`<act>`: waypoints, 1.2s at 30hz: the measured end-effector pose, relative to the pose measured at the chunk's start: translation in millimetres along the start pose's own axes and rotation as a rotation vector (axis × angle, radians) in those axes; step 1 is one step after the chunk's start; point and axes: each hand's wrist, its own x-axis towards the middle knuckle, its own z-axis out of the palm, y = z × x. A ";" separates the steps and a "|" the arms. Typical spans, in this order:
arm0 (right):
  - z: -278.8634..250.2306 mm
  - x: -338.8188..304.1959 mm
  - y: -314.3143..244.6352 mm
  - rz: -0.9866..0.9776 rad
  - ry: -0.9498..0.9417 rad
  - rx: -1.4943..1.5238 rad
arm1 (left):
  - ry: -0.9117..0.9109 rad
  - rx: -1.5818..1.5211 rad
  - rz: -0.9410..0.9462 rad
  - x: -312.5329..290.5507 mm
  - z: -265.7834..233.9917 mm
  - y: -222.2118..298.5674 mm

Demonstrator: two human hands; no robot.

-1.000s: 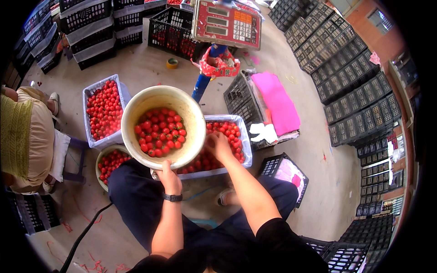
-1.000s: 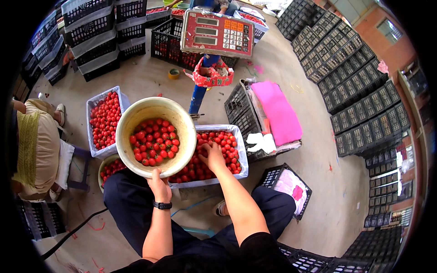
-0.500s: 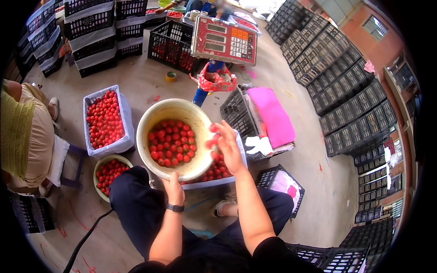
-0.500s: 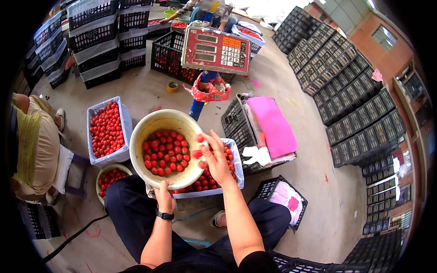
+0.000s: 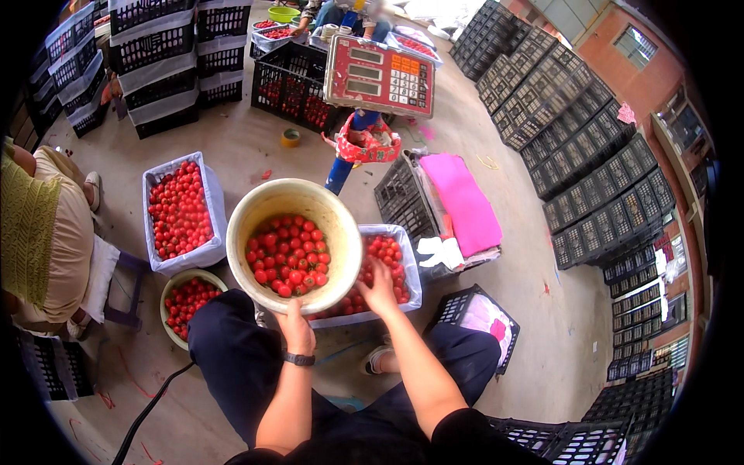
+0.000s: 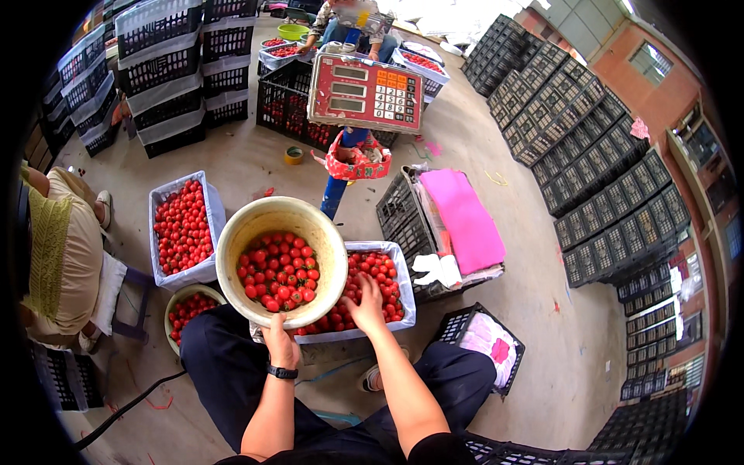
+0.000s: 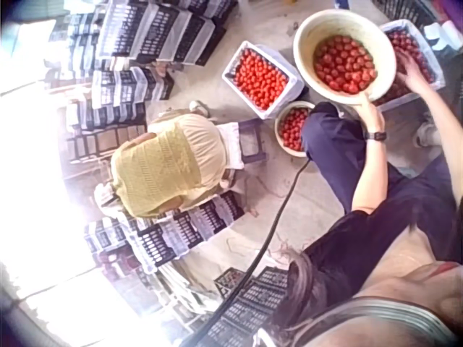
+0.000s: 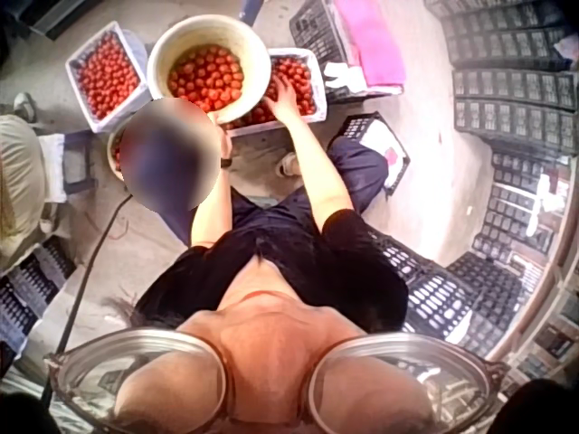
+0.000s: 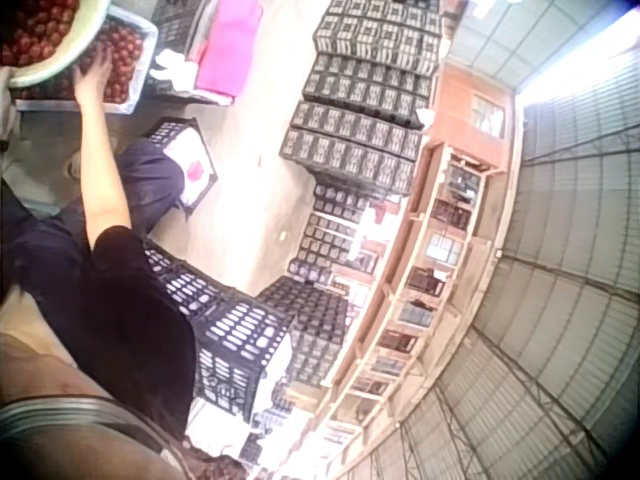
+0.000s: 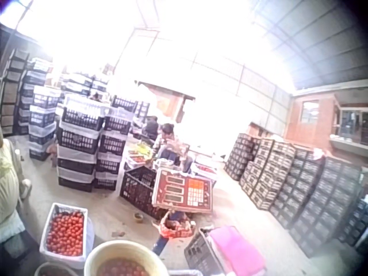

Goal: The person sorts tomatoes from large containers into smaller crates lined with paper, then covers the top with a pink foam sheet and secures the liner.

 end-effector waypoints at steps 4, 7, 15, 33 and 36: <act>14.3 -4.0 -12.8 0.032 -0.313 -0.521 | -0.003 -0.014 0.007 1.2 -1.4 0.6; 11.9 0.1 -6.9 -0.030 -0.384 -0.512 | 0.011 0.019 0.045 3.6 -4.7 -5.5; 14.0 14.9 -15.0 0.083 -0.446 -0.551 | 0.027 0.026 0.080 -0.3 0.9 -2.0; 11.2 24.8 35.2 0.383 -0.225 0.465 | 0.008 0.027 0.131 -6.0 6.3 17.0; -12.3 22.5 30.9 0.704 0.011 1.149 | 0.003 -0.002 0.081 -13.2 15.1 17.7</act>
